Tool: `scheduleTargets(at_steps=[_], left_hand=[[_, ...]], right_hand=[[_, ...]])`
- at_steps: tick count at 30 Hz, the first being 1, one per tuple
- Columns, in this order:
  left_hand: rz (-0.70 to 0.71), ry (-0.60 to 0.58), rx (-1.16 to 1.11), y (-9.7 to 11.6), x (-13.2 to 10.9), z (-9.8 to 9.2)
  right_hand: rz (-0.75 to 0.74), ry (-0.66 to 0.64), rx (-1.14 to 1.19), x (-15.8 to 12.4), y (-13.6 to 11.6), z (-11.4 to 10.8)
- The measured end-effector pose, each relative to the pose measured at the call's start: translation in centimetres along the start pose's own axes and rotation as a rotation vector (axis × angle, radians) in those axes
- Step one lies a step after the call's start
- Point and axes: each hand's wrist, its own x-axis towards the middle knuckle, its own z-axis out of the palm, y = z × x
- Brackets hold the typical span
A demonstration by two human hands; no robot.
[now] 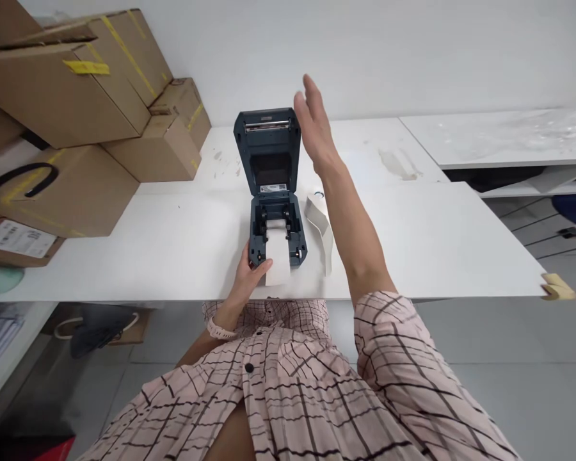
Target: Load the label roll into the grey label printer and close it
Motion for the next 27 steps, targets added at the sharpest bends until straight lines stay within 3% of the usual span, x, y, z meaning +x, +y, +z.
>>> scheduleTargets(at_steps=[3, 5, 10, 13, 16, 19, 22, 24, 27], left_hand=[[0.032, 0.001, -0.008, -0.8, 0.1, -0.2], [0.041, -0.017, -0.016, -1.5, 0.0, -0.4], [0.021, -0.024, -0.021, -2.1, -1.0, -1.4], [0.035, 0.046, -0.047, -0.9, -1.2, -1.8], [0.065, 0.097, -0.064, 0.9, -0.6, -1.3], [0.036, 0.127, -0.072, 2.1, 0.5, -0.3], [0.027, 0.061, -0.107, 2.1, 1.4, 0.5], [0.064, -0.003, -0.126, 1.8, 1.8, 0.6], [0.119, -0.019, -0.105, 1.5, 2.4, 0.3]], right_hand=[[0.170, -0.055, 0.089, 3.0, 0.2, 1.4], [0.127, -0.042, 0.087, 1.3, -0.8, 1.7], [-0.069, 0.055, -0.011, -11.2, -3.6, 1.6], [-0.018, 0.062, -0.034, -18.5, -3.0, 2.4], [0.118, 0.139, 0.007, -22.8, -0.6, 3.8], [0.342, 0.216, 0.188, -24.3, 1.7, 4.9], [0.557, 0.149, 0.420, -24.3, 2.7, 5.1], [0.614, 0.094, 0.496, -24.3, 2.9, 4.9], [0.579, 0.081, 0.482, -24.4, 3.0, 4.6]])
